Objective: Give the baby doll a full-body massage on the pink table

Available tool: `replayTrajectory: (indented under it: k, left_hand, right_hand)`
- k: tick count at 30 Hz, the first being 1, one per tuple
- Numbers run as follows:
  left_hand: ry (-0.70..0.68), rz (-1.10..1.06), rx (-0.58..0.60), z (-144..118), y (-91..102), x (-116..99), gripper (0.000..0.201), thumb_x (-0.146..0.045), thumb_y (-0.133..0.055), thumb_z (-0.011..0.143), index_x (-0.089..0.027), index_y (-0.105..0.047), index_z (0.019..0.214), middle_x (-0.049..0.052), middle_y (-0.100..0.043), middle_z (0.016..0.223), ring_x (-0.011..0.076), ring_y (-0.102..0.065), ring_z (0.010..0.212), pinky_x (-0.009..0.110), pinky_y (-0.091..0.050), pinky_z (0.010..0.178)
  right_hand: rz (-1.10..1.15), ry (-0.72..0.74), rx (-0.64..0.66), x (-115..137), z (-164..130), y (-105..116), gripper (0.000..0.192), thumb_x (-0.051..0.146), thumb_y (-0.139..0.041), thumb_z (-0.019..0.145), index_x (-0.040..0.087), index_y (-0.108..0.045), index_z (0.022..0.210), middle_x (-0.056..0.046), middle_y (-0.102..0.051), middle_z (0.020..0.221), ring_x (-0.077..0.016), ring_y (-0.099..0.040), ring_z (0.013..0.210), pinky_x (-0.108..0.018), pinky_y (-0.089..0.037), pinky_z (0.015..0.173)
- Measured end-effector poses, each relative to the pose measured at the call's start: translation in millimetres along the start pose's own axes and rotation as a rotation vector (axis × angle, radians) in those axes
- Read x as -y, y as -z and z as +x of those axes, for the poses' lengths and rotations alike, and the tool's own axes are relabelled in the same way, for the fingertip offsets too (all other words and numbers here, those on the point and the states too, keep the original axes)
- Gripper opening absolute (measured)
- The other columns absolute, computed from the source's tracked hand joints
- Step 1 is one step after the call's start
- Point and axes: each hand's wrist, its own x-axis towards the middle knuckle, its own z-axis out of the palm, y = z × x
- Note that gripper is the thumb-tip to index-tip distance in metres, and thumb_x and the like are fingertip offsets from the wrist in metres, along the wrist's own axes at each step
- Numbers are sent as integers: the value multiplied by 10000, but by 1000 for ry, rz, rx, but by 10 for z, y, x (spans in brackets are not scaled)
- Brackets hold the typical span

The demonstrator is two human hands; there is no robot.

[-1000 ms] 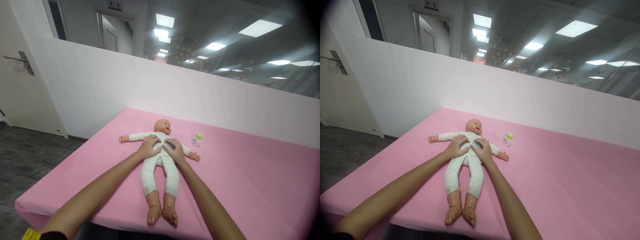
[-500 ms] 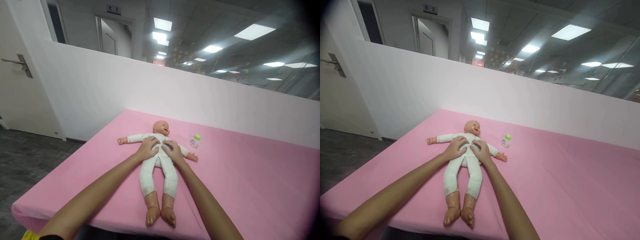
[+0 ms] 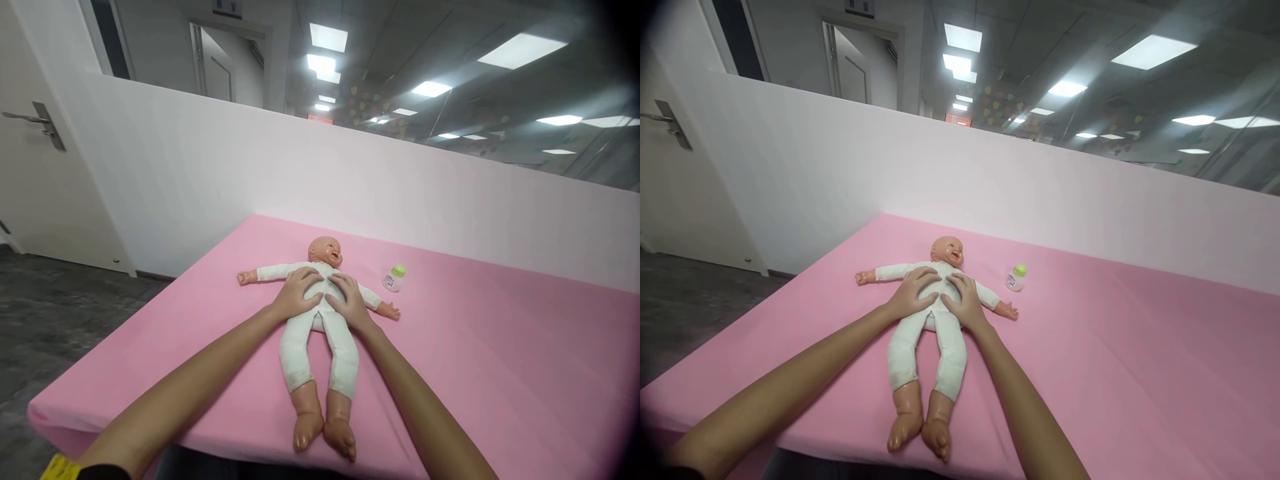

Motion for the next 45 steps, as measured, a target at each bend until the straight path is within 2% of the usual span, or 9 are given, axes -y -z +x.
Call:
replayTrajectory:
  k: [4,10,15,19,24,28,36,40,45]
  left_hand:
    - [5,-14,45,15,-21,41,404,-408,-616,958,-286,-622,1343,83,-591,1442,306,-513,1376,510,-371,1164]
    - [61,-7,49,61,-13,-13,220,-288,-536,967,-250,-679,1130,62,-669,1174,268,-595,1163,477,-442,1022]
    - [66,10,5,31,-4,-56,171,-273,-543,957,-243,-682,1052,57,-656,1068,257,-596,1088,459,-444,968]
    - [44,23,-1,0,-20,-26,282,-353,-614,937,-277,-687,1198,71,-647,1232,287,-573,1214,482,-435,1046]
    - [53,28,56,5,-43,22,468,-464,-647,937,-312,-625,1379,83,-550,1493,337,-484,1397,553,-369,1157]
    - [56,8,33,26,-29,11,393,-434,-667,917,-276,-669,1277,89,-628,1353,312,-558,1293,525,-416,1119]
    - [44,-35,-21,53,0,-32,159,-258,-645,845,-225,-653,1001,52,-661,1035,255,-618,1036,452,-480,967]
    - [4,-32,-54,34,-3,-53,162,-246,-641,852,-227,-662,1012,53,-657,1037,244,-615,1013,442,-494,959]
    - [-46,-11,-58,13,-45,-2,382,-271,-676,864,-257,-673,1246,86,-636,1309,292,-573,1253,495,-457,1100]
  right_hand:
    - [17,-55,90,-55,-11,-2,553,474,-704,900,318,-595,1419,-83,-537,1521,-321,-443,1450,-567,-346,1232]
    - [-1,-45,34,-51,82,-36,283,304,-623,906,274,-708,1174,-81,-662,1258,-294,-572,1251,-531,-442,1133]
    - [-15,-32,-39,23,81,-51,240,240,-579,889,266,-718,1083,-83,-672,1177,-295,-594,1169,-521,-475,1075]
    - [8,-32,-74,26,42,-45,285,271,-586,907,262,-678,1176,-92,-646,1224,-291,-583,1210,-510,-472,1101]
    - [7,-47,20,-47,24,-25,364,367,-644,921,284,-650,1276,-94,-613,1356,-304,-539,1321,-542,-409,1176]
    - [10,-64,41,-75,36,-27,417,412,-685,910,277,-640,1302,-97,-599,1408,-305,-516,1363,-537,-391,1192]
    - [-5,-56,7,-58,97,-44,205,346,-632,921,268,-684,1103,-78,-659,1191,-289,-591,1192,-532,-465,1101]
    - [30,-62,107,-9,57,20,459,410,-696,895,290,-616,1330,-94,-559,1453,-298,-490,1405,-539,-382,1212]
    - [41,-138,201,26,28,73,697,526,-719,879,317,-502,1507,-80,-385,1654,-317,-326,1556,-561,-283,1282]
